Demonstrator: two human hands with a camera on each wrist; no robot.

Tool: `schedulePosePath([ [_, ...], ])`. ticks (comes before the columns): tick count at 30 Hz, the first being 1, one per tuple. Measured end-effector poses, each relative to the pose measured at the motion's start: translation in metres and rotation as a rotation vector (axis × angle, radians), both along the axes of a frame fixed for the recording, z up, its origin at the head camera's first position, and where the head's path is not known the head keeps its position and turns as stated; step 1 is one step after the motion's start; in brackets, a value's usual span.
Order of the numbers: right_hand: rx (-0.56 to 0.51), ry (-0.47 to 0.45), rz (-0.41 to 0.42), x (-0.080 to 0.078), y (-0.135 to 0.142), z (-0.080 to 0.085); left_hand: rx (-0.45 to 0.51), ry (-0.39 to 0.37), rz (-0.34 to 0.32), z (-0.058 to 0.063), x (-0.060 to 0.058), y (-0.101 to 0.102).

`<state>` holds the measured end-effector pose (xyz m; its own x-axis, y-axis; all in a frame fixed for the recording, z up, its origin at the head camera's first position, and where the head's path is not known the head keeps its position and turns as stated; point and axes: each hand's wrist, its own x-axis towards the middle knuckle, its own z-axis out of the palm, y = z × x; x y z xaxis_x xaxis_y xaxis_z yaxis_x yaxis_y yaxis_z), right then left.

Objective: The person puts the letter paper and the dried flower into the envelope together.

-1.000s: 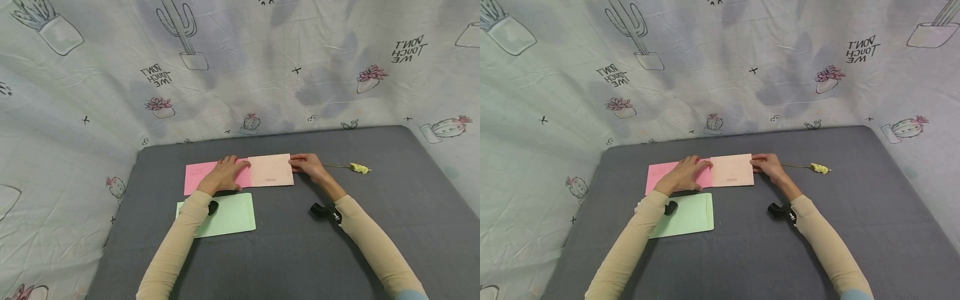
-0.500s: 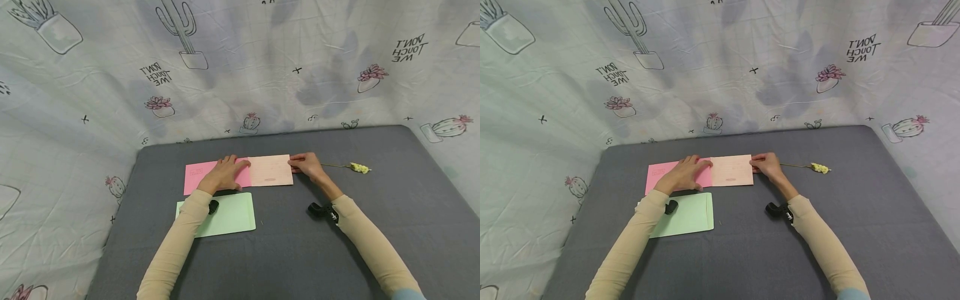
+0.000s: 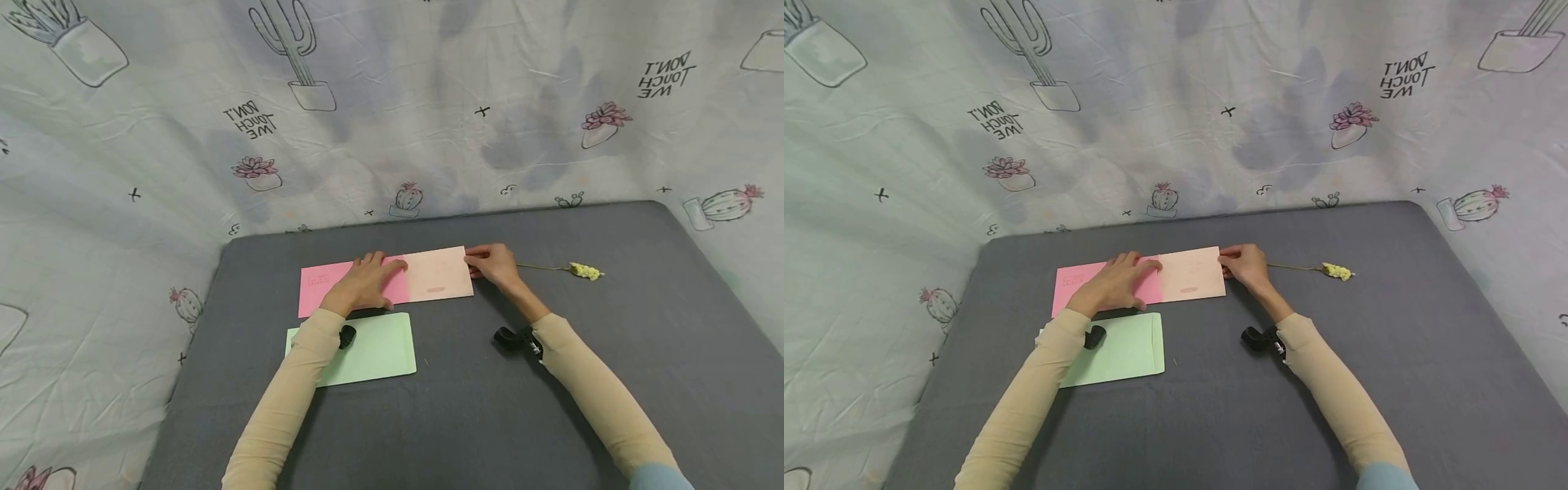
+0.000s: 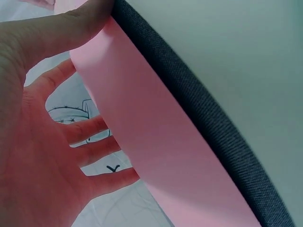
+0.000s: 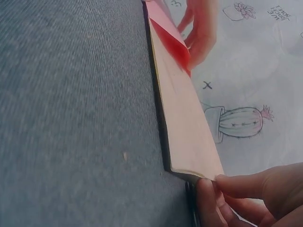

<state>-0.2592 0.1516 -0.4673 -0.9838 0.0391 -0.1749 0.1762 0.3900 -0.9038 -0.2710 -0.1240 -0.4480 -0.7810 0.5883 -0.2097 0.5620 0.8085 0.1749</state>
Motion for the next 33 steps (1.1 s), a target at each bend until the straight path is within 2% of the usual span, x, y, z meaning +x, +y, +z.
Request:
schedulePosePath([
  [5,0.058,0.097,-0.018,-0.001,-0.009,-0.004,0.017,0.011,-0.011,0.001,0.001,-0.001],
  [7,0.076,0.123,0.0,-0.001,-0.013,-0.004,0.022,0.01,-0.011,0.001,0.001,0.0],
  [15,0.092,0.113,0.051,0.002,-0.025,0.0,0.016,0.006,0.002,0.003,0.002,0.0],
  [18,0.044,0.083,0.05,0.003,-0.026,0.002,0.015,0.004,0.002,0.003,0.001,0.0],
  [27,-0.204,-0.055,0.066,0.004,-0.027,0.002,0.017,0.009,0.001,0.003,0.001,-0.001],
  [33,-0.285,-0.08,0.106,0.005,-0.035,0.0,0.014,0.012,0.006,0.003,0.002,-0.001],
])
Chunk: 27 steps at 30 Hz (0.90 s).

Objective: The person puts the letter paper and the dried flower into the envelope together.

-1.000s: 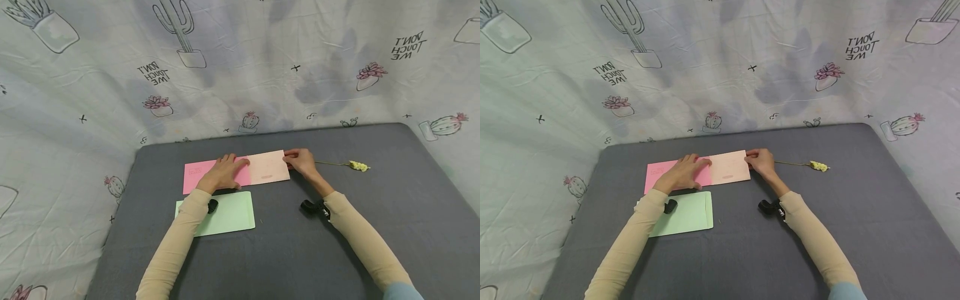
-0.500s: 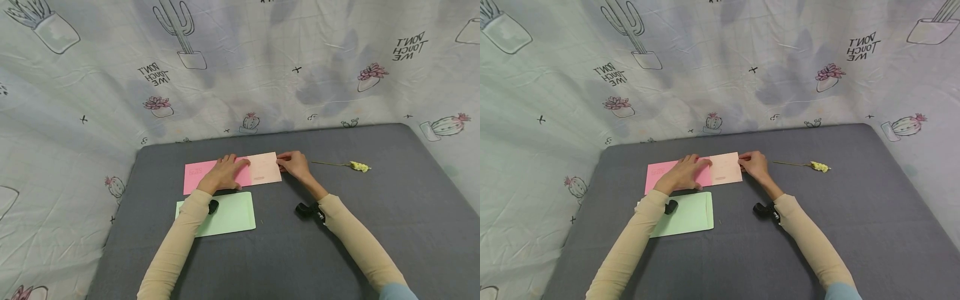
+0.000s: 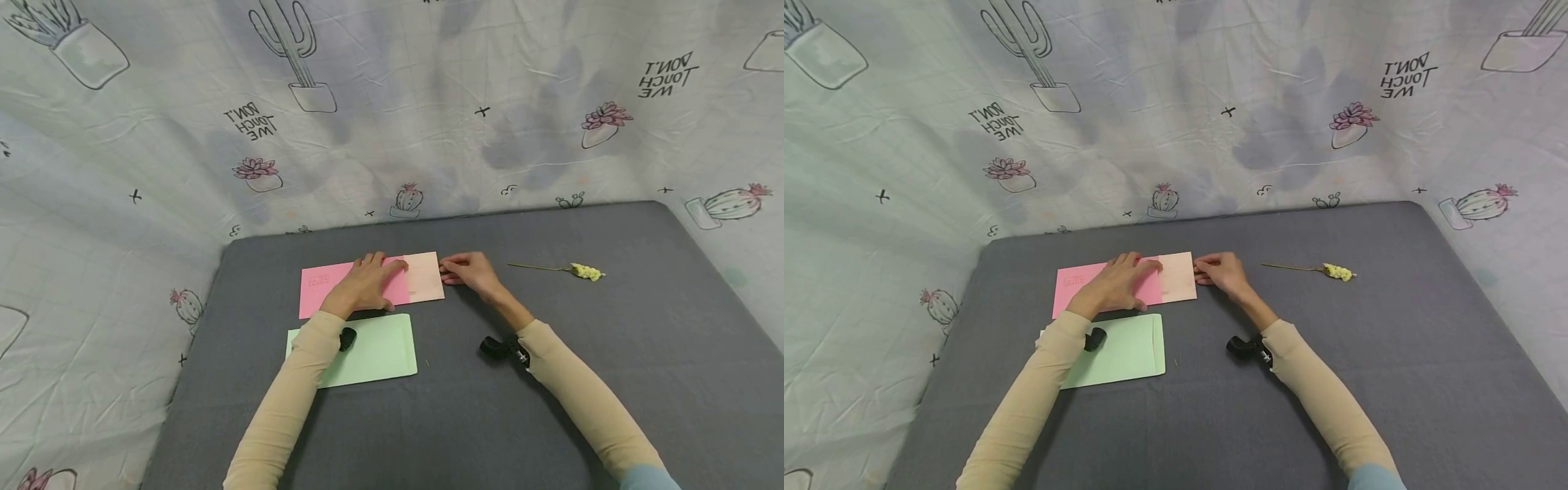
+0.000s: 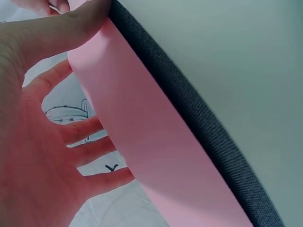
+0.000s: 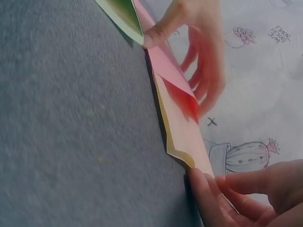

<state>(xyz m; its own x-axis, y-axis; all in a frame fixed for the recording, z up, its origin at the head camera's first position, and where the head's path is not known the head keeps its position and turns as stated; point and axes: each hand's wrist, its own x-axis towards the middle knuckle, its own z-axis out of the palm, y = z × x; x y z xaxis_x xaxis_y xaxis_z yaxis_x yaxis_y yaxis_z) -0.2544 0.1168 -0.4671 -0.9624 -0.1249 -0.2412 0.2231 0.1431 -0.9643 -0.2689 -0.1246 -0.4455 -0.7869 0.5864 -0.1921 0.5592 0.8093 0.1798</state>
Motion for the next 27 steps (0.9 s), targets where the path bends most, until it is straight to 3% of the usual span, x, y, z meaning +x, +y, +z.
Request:
schedulePosePath([
  [9,-0.108,-0.016,0.059,0.002,-0.013,-0.002,-0.007,0.014,0.002,-0.002,0.001,-0.001],
  [16,-0.159,-0.075,0.043,0.003,-0.02,-0.001,-0.009,0.014,0.004,-0.003,0.0,-0.001],
  [27,-0.27,-0.114,0.116,0.002,-0.028,-0.001,-0.006,0.028,-0.002,-0.003,0.001,-0.001],
])
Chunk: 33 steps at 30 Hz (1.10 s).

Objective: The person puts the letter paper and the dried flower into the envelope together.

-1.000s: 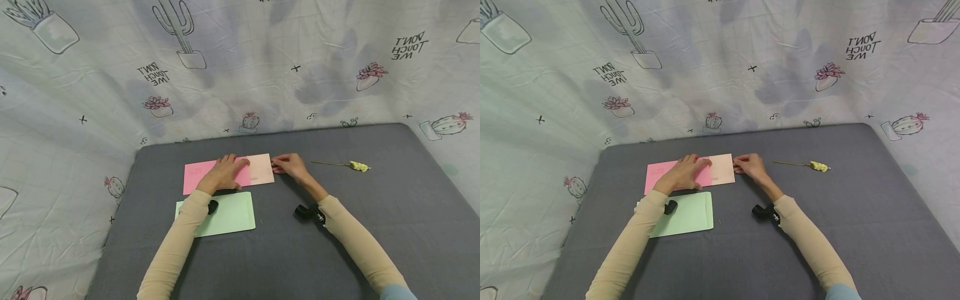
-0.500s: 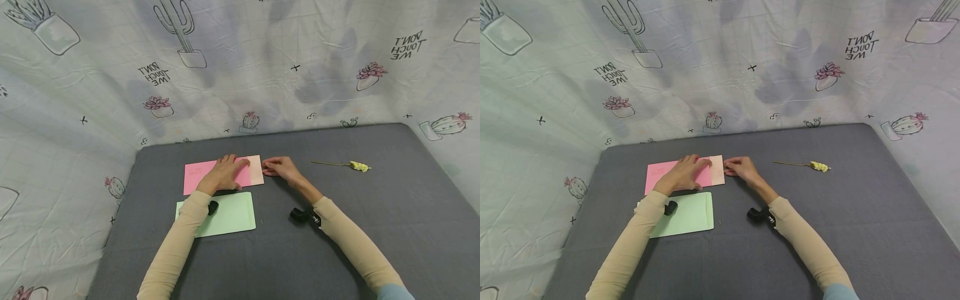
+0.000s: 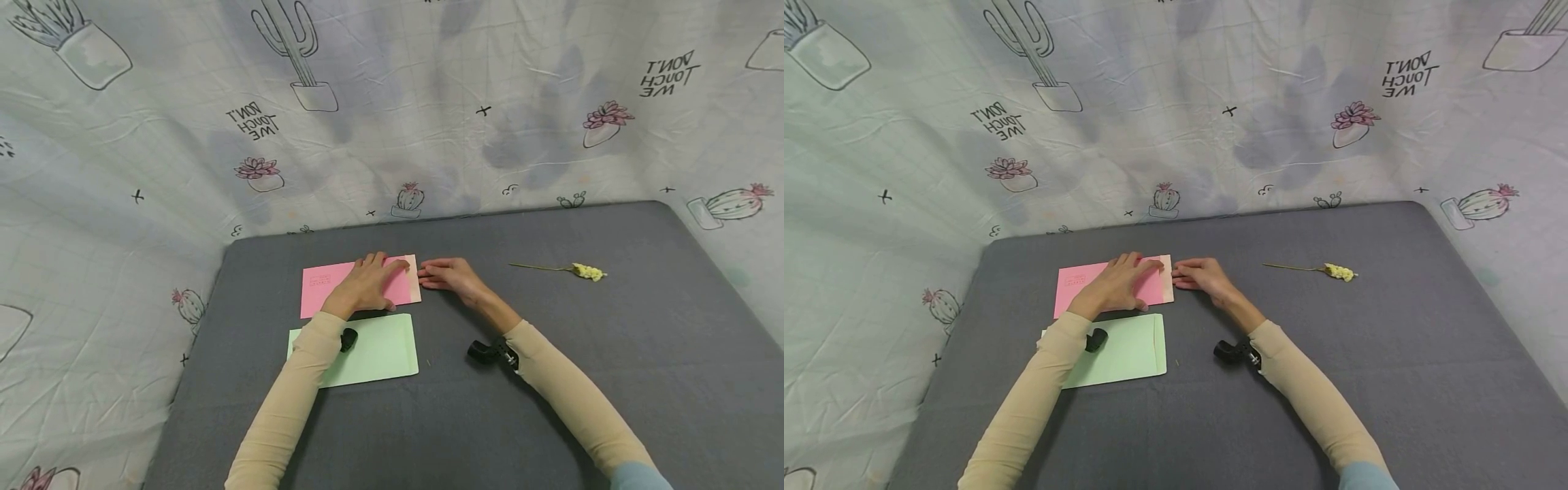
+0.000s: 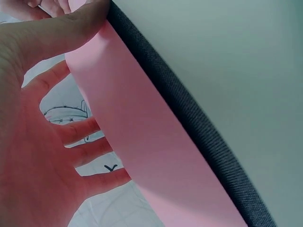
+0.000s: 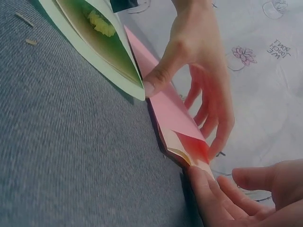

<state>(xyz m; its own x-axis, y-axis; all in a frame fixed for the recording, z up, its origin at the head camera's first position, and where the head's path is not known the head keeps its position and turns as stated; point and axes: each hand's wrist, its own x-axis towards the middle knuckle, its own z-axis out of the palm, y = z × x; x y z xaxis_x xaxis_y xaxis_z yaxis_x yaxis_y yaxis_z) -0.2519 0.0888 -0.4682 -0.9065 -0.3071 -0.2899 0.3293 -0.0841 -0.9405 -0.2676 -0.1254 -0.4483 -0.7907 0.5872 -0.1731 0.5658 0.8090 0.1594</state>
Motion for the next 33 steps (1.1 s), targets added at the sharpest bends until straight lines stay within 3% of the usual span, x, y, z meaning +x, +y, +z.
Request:
schedulePosePath([
  [14,-0.064,-0.002,0.037,-0.002,-0.011,-0.001,-0.007,0.036,-0.029,-0.002,-0.002,0.001],
  [27,-0.087,0.042,0.169,-0.002,-0.003,-0.004,-0.008,0.035,-0.037,-0.002,-0.003,0.001],
  [30,-0.072,0.077,0.173,0.0,0.003,-0.002,-0.002,0.033,-0.034,-0.001,-0.003,0.001],
  [33,0.025,0.187,0.133,0.004,0.021,0.003,0.004,0.024,-0.026,0.0,-0.003,-0.001],
])
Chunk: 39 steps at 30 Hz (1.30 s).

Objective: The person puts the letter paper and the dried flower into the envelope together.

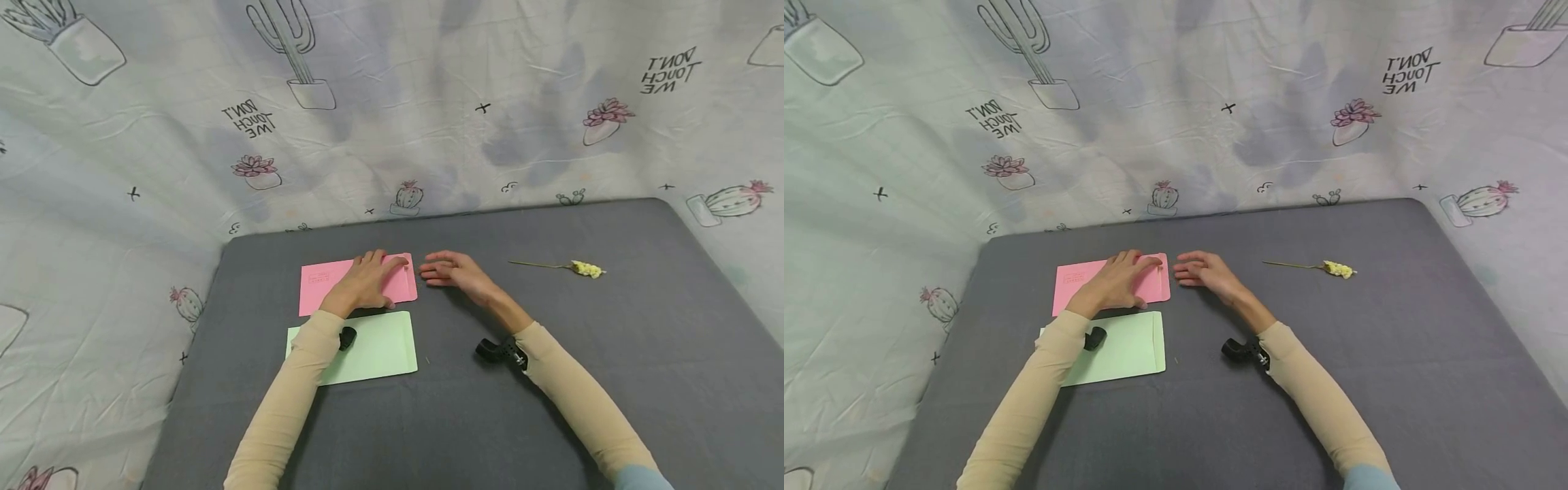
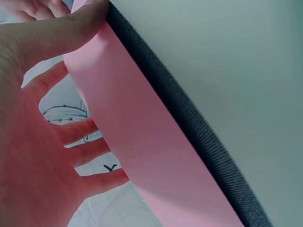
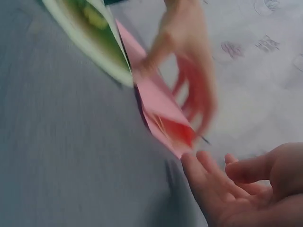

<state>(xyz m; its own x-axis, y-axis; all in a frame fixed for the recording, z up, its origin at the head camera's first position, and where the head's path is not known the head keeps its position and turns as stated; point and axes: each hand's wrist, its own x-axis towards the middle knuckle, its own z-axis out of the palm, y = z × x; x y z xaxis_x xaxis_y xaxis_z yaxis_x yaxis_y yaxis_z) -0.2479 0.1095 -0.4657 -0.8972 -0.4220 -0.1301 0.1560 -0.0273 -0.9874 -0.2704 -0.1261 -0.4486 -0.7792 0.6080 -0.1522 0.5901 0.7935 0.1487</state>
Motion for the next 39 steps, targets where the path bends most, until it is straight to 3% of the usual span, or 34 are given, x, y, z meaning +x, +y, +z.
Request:
schedulePosePath([
  [3,0.189,0.203,-0.096,0.007,0.032,0.009,0.009,-0.006,0.007,0.0,0.0,-0.001],
  [7,0.582,0.548,-0.23,0.017,0.087,0.022,0.013,-0.003,0.01,0.0,-0.001,-0.003],
  [10,0.856,0.667,-0.323,0.027,0.133,0.026,0.017,0.001,0.008,0.0,-0.001,-0.005],
  [14,1.006,0.529,-0.366,0.039,0.183,0.025,0.018,0.001,0.011,0.0,-0.002,-0.007],
  [17,0.999,0.387,-0.342,0.044,0.205,0.02,0.017,-0.006,0.014,-0.001,-0.001,-0.008],
  [20,0.974,0.319,-0.312,0.046,0.215,0.015,0.019,-0.009,0.014,-0.001,-0.001,-0.008],
  [29,1.01,0.355,-0.324,0.042,0.22,0.012,0.03,0.006,0.0,0.0,-0.001,-0.006],
  [34,0.972,0.348,-0.305,0.039,0.226,0.014,0.036,0.0,-0.005,0.001,-0.003,-0.003],
  [39,0.915,0.33,-0.341,0.039,0.224,0.012,0.035,0.005,-0.013,0.0,-0.003,-0.001],
])
